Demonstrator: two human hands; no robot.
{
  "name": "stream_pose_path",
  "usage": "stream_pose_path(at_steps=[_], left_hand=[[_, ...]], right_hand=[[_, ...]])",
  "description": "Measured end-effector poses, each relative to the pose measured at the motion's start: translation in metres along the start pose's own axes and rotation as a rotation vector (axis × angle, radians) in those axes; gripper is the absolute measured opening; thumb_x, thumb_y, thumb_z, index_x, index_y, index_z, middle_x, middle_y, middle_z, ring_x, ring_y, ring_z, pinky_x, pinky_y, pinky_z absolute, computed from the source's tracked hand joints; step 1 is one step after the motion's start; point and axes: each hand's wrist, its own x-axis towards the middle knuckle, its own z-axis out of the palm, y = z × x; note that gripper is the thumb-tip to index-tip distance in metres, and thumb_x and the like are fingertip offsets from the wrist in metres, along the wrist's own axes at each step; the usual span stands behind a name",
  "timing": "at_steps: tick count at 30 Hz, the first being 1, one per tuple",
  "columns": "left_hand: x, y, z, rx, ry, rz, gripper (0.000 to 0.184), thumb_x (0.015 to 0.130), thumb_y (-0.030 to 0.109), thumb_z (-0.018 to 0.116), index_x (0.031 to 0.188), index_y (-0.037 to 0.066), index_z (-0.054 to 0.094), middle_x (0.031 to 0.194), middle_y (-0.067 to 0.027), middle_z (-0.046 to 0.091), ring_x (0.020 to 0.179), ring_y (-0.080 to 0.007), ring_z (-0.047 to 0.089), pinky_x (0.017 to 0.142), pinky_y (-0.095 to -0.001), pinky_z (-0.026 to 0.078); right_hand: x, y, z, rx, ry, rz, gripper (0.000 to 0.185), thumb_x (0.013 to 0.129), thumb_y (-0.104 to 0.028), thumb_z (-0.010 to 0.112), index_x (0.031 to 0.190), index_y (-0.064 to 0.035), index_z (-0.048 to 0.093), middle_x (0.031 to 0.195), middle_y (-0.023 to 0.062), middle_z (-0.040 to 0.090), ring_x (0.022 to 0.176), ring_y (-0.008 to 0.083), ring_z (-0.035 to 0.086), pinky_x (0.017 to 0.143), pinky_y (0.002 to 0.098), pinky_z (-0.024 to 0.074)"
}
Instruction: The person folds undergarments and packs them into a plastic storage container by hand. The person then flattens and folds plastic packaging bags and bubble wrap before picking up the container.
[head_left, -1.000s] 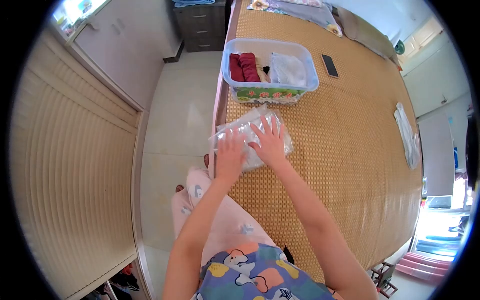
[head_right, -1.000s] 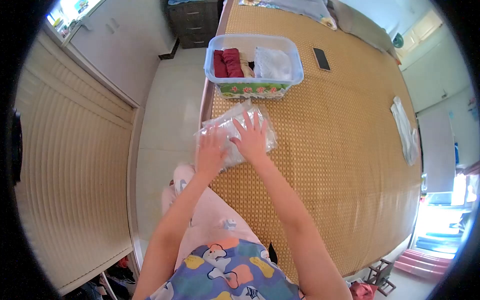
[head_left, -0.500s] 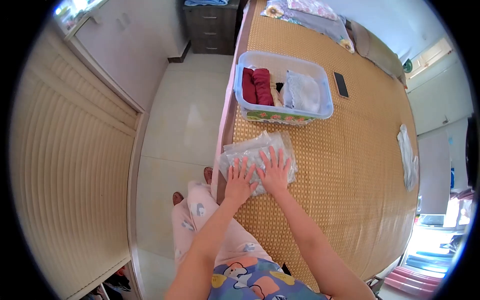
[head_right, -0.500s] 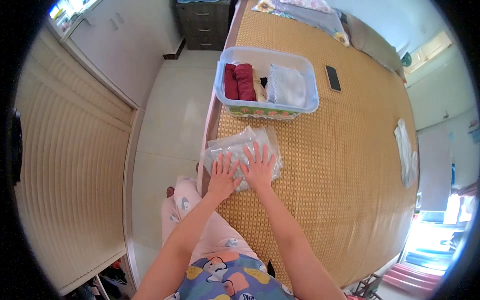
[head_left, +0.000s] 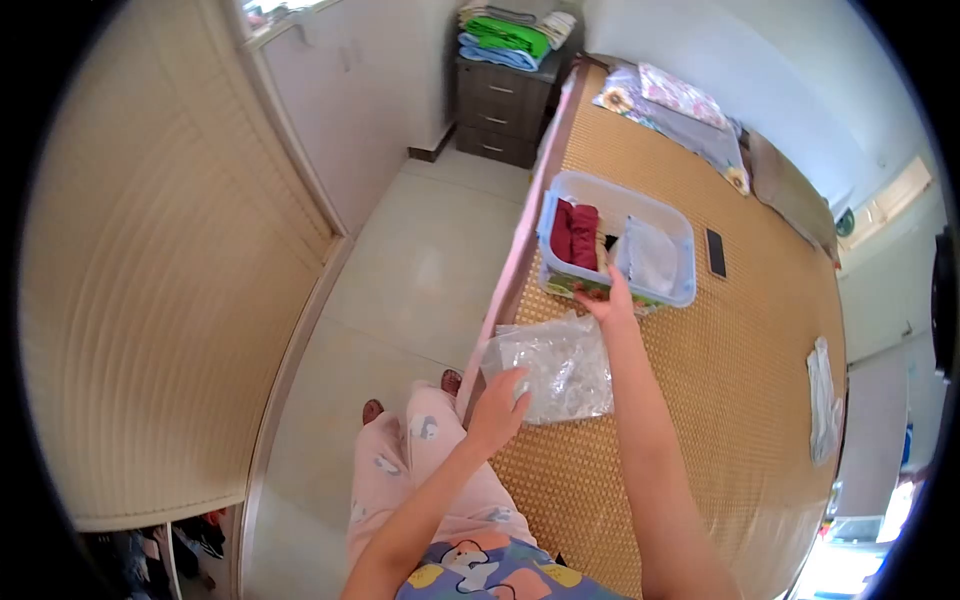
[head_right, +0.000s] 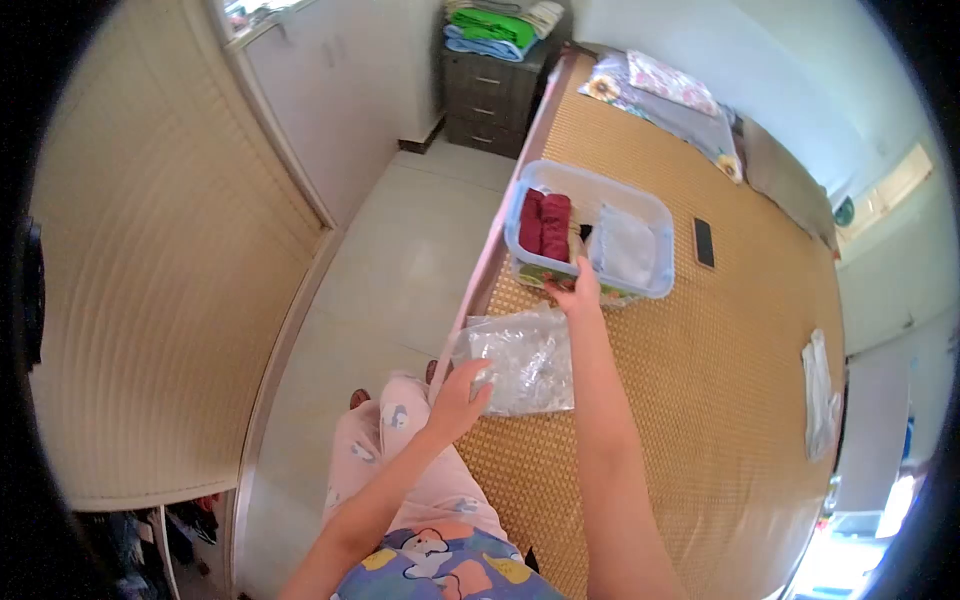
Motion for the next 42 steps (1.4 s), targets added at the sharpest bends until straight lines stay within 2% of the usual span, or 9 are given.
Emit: stream_pose_path(at_steps=[5,9,13,15,18,21,27,37,42], left_hand=[[-0.03,-0.009,-0.023,-0.187,0.073,-0.178,0.033,0.084,0.009,0.055,0.116,0.002,0.052,0.112,-0.0153,0.057,0.102,-0.0279,0.057,0.087,-0.0351,0.046],[-0.061,-0.017,-0.035,-0.345,0.121,-0.331,0.031,0.085,0.007,0.055,0.115,0.002,0.053,0.107,-0.0134,0.06,0.097,-0.0236,0.06,0.083,-0.0317,0.048],[-0.062,-0.047,-0.043,-0.451,0.144,-0.303,0.032,0.084,0.008,0.057,0.116,0.002,0.053,0.105,-0.0134,0.062,0.094,-0.0213,0.061,0.082,-0.0302,0.048],[-0.054,-0.053,-0.058,-0.489,0.148,-0.304,0.032,0.084,0.009,0.058,0.115,0.002,0.054,0.106,-0.0127,0.062,0.094,-0.0205,0.061,0.08,-0.0301,0.048],[-0.039,-0.057,-0.088,-0.493,0.165,-0.355,0.028,0.086,0.011,0.057,0.113,0.003,0.056,0.103,-0.008,0.063,0.091,-0.0156,0.06,0.08,-0.0281,0.047],[-0.021,-0.074,-0.121,-0.509,0.202,-0.4,0.025,0.088,0.011,0.056,0.111,0.003,0.058,0.101,-0.0051,0.064,0.09,-0.013,0.06,0.081,-0.0262,0.046],[-0.024,-0.071,-0.235,-0.499,0.46,-0.513,0.02,0.088,0.008,0.055,0.107,0.003,0.059,0.097,-0.0065,0.065,0.088,-0.0143,0.061,0.077,-0.0266,0.048],[0.004,-0.01,-0.387,-0.069,0.798,-0.448,0.033,0.088,0.009,0.056,0.12,0.003,0.051,0.12,-0.009,0.055,0.112,-0.0171,0.051,0.091,-0.0316,0.042],[0.004,-0.019,-0.407,-0.305,0.672,-0.565,0.047,0.085,0.009,0.058,0.129,0.002,0.043,0.129,-0.0115,0.049,0.12,-0.0213,0.046,0.097,-0.0323,0.038]], right_hand=[[0.017,0.006,-0.032,0.051,-0.137,-0.081,0.031,0.079,-0.009,0.05,0.108,-0.0033,0.046,0.103,0.016,0.05,0.101,0.0333,0.05,0.088,0.0592,0.0449],[0.016,0.012,-0.059,0.026,-0.268,-0.055,0.022,0.08,-0.011,0.052,0.098,0.0008,0.05,0.098,0.0167,0.055,0.096,0.0315,0.055,0.087,0.0548,0.0488],[0.004,0.009,-0.046,-0.015,-0.109,-0.162,0.022,0.081,-0.01,0.052,0.098,0.0035,0.049,0.102,0.019,0.055,0.094,0.0341,0.056,0.085,0.0549,0.0498],[0.016,-0.003,-0.045,-0.013,-0.132,-0.09,0.022,0.08,-0.008,0.051,0.098,0.0046,0.048,0.102,0.0204,0.054,0.093,0.0349,0.056,0.087,0.0563,0.0493],[0.012,-0.018,-0.04,0.059,-0.146,0.069,0.03,0.08,-0.005,0.05,0.105,0.0099,0.042,0.115,0.0259,0.049,0.108,0.043,0.049,0.093,0.0596,0.0436],[0.03,-0.024,-0.062,-0.043,-0.104,-0.069,0.03,0.078,-0.002,0.051,0.104,0.0095,0.044,0.113,0.0244,0.051,0.109,0.0417,0.05,0.096,0.0592,0.042],[-0.02,0.037,0.02,-0.247,-0.157,0.019,0.022,0.074,0.001,0.057,0.094,-0.0001,0.051,0.095,0.0104,0.057,0.089,0.0245,0.057,0.084,0.0395,0.0495],[-0.149,0.182,0.18,-0.948,-0.3,0.098,0.019,0.07,-0.008,0.057,0.088,-0.0025,0.055,0.076,0.0039,0.055,0.067,0.0166,0.056,0.062,0.0322,0.049],[-0.175,0.192,0.223,-1.433,-0.527,0.125,0.025,0.07,-0.014,0.057,0.091,-0.0004,0.059,0.076,0.0045,0.057,0.069,0.016,0.054,0.061,0.0305,0.0443]])
